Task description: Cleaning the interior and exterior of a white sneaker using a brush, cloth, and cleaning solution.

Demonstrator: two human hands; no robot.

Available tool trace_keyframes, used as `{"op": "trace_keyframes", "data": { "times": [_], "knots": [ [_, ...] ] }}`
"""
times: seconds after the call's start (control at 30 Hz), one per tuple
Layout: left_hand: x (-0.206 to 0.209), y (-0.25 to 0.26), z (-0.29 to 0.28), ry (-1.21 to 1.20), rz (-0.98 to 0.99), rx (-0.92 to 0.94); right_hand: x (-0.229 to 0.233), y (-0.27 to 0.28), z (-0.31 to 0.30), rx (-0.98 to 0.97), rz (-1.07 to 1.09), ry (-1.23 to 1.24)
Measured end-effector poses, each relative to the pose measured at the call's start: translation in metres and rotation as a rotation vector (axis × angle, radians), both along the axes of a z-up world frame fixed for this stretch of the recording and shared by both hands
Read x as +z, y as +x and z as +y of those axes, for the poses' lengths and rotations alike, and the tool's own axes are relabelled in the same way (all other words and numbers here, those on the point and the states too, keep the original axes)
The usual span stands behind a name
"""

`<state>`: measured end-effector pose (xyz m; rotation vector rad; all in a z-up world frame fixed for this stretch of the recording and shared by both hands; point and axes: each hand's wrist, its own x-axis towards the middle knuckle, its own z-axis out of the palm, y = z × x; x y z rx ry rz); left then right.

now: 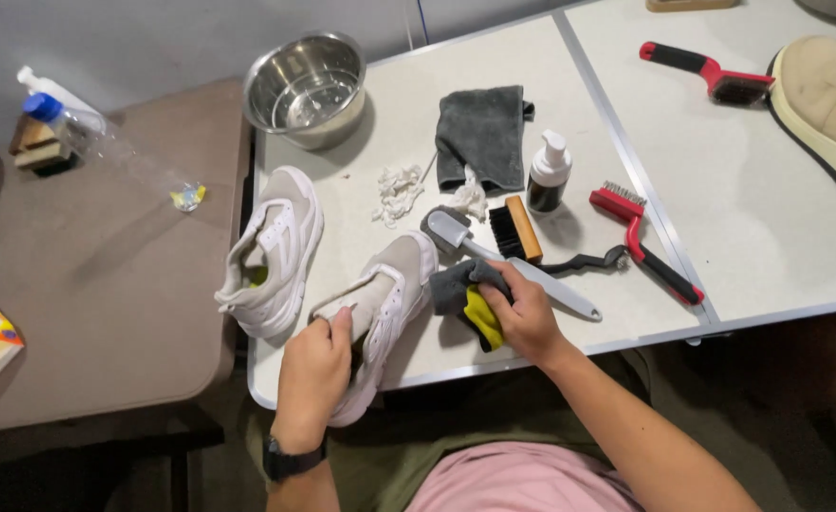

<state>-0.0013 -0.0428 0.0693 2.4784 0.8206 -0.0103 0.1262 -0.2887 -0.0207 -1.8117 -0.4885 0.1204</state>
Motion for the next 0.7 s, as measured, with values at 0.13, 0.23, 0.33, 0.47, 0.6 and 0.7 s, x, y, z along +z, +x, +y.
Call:
{"op": "trace_keyframes", "data": {
  "times": [0.13,0.23,0.33,0.47,0.6,0.7],
  "knots": [
    [0.017,0.005,-0.012,0.029,-0.248,-0.068,0.004,-0.001,0.005,-0.018,0.023,0.028],
    [0.033,0.002,-0.006,-0.061,-0.418,-0.158,-0.004,-0.004,0.007,-0.1,-0.044,0.005],
    [0.016,-0.007,0.007,-0.284,-0.356,0.019,-0.005,-0.004,0.006,-0.114,-0.071,0.009],
    [0.001,-0.024,-0.017,-0.427,-0.775,-0.097,-0.01,-0.008,0.008,-0.109,-0.103,0.009],
    [-0.01,-0.026,-0.02,-0.26,-0.853,-0.133,-0.01,-0.008,0.009,-0.027,-0.147,-0.023],
    [-0.016,-0.025,-0.011,-0.354,-0.67,-0.121,-0.005,-0.006,0.002,-0.054,-0.187,0.053]
  ]
}}
